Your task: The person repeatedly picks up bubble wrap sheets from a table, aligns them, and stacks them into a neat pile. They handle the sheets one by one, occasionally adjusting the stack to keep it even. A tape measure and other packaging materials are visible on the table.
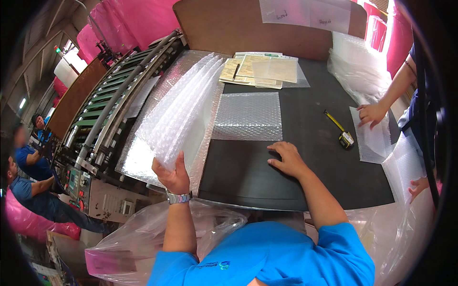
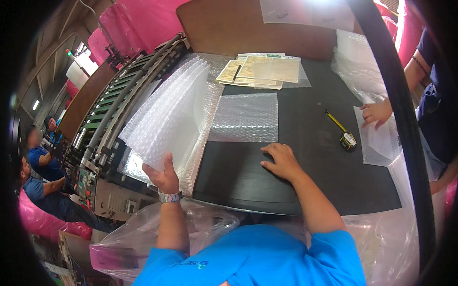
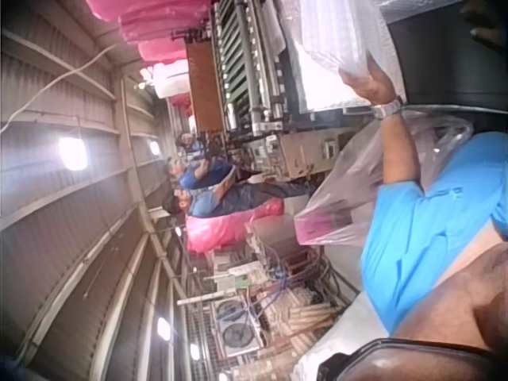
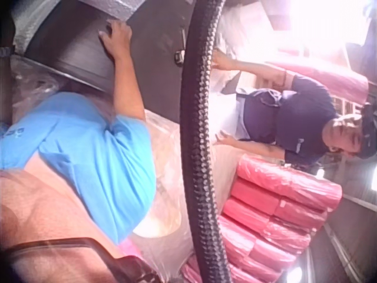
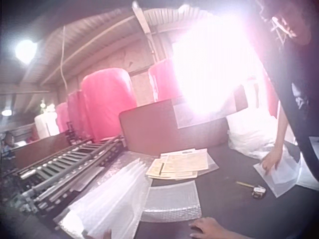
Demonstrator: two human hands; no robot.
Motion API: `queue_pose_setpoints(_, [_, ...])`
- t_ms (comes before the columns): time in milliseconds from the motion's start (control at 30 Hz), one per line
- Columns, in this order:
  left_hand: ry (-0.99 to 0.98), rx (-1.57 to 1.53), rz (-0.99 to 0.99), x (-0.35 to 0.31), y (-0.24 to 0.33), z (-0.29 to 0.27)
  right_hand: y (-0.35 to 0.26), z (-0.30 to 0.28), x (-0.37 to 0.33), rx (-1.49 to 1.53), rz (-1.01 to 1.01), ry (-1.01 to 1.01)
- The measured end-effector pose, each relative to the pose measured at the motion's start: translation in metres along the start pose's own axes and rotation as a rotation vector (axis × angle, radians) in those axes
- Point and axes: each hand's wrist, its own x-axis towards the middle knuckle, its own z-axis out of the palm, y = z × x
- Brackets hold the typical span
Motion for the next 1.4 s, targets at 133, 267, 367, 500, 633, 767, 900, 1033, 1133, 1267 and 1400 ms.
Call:
queue_pose_setpoints(133, [0.017,-0.072,-0.026,-0.002,-0.005,-0.003,0.004,0.002,-0.001,-0.001,-0.024,0.021])
queue_pose_setpoints(267, [-0.002,-0.048,-0.031,-0.002,-0.008,-0.005,0.002,0.000,-0.002,0.010,-0.009,-0.001])
queue_pose_setpoints(367, [0.000,-0.064,-0.035,-0.004,-0.011,-0.006,0.002,-0.001,-0.002,0.010,-0.011,-0.010])
queue_pose_setpoints(500, [-0.018,-0.097,-0.031,-0.007,-0.010,-0.008,0.003,-0.001,-0.002,0.012,-0.007,-0.007])
queue_pose_setpoints(633, [-0.048,-0.125,0.011,-0.017,-0.019,-0.012,0.005,-0.002,-0.003,0.008,-0.045,0.016])
queue_pose_setpoints(767, [-0.118,0.112,0.183,-0.032,-0.033,-0.026,-0.015,-0.020,0.005,0.389,0.047,0.187])
queue_pose_setpoints(900, [-0.352,-0.052,-0.108,-0.044,-0.041,-0.044,-0.062,-0.068,0.020,0.553,-0.196,0.492])
queue_pose_setpoints(1033, [-0.584,0.231,-0.075,-0.046,-0.036,-0.051,-0.087,-0.101,0.035,0.488,-0.238,0.277])
queue_pose_setpoints(1133, [-0.503,-0.344,-0.487,-0.048,-0.034,-0.046,-0.088,-0.107,0.043,0.548,-0.082,-0.095])
queue_pose_setpoints(1267, [-0.460,-0.646,-0.608,-0.063,-0.071,-0.059,-0.087,-0.107,0.047,0.812,-0.073,-0.240])
queue_pose_setpoints(1400, [-0.624,-0.119,-0.190,-0.065,-0.109,-0.071,-0.082,-0.097,0.051,1.115,-0.200,-0.295])
